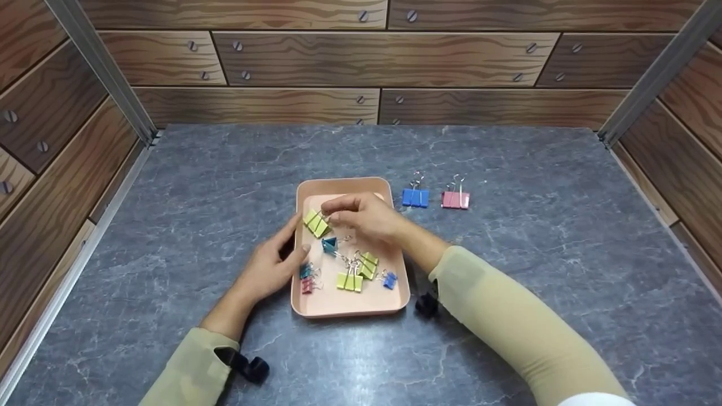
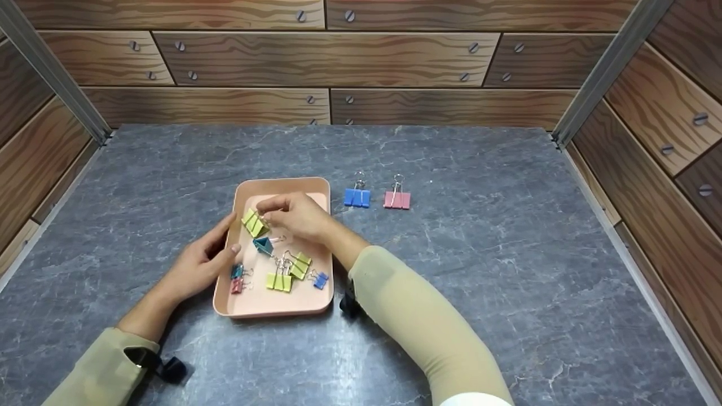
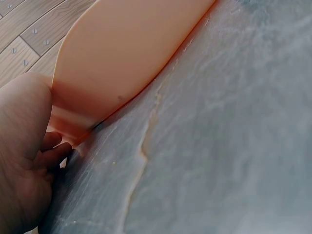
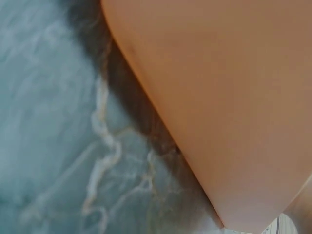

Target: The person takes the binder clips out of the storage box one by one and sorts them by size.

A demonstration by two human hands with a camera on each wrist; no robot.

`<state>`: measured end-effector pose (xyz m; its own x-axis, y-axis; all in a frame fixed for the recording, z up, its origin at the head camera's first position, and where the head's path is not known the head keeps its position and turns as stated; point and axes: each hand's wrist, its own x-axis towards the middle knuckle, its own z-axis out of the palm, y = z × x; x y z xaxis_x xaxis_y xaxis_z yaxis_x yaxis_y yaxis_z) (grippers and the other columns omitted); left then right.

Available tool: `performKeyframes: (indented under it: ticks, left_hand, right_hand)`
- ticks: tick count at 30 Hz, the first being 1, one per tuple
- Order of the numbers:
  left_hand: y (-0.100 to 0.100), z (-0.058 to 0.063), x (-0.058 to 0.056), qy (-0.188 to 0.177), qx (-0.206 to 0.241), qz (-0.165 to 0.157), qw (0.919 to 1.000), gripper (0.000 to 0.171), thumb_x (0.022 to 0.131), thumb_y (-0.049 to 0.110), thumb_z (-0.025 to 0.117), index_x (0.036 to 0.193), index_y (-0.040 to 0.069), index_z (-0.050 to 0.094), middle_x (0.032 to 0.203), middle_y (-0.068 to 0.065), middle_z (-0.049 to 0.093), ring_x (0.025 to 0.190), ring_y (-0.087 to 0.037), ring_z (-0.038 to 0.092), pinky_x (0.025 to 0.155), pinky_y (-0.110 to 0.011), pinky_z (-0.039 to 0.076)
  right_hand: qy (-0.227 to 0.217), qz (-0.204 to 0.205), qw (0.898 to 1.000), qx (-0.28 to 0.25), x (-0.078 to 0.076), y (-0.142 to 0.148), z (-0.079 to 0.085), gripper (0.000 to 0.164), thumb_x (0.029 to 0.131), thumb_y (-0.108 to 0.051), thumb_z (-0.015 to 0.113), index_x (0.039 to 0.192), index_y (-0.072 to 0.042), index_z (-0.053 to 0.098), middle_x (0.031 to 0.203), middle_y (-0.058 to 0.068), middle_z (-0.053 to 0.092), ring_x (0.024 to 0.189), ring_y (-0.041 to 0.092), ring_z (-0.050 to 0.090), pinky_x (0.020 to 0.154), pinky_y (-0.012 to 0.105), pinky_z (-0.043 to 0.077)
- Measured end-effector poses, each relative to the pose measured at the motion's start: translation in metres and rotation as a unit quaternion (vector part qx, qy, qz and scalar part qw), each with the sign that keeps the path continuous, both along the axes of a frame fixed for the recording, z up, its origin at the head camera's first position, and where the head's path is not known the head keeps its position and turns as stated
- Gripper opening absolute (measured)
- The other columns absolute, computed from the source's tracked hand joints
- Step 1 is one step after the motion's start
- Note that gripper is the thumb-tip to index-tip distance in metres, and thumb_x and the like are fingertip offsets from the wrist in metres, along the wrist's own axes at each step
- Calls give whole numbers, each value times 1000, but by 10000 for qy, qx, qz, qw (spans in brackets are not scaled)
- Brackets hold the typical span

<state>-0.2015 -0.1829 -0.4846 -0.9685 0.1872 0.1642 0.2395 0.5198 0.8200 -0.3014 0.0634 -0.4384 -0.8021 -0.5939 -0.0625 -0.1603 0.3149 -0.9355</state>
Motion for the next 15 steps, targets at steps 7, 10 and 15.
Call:
performKeyframes:
  ticks: [7,10,15]
  left_hand:
    - [1,1,0,7,-100,4,9999,71,105,36,67,168,25,36,160,-16,48,145,-35,49,121,-51,37]
    - [0,0,0,2,-88,1,10000,71,105,35,67,168,25,35,161,-16,47,145,-35,48,121,-52,37]
    - [0,-1,0,19,-58,-5,10000,71,105,36,67,168,26,36,162,-16,46,146,-36,47,122,-51,36]
  right_hand:
    - [246,14,9994,-252,-2,6,8,31,105,-7,65,135,0,71,132,13,73,120,23,70,104,31,55]
    - [351,-66,9986,-380,-2,9,15,30,104,-7,67,134,1,72,131,13,74,118,24,71,102,31,56]
    - [465,-230,9969,-587,-2,17,26,28,103,-7,70,129,3,74,127,11,75,116,24,72,101,35,57]
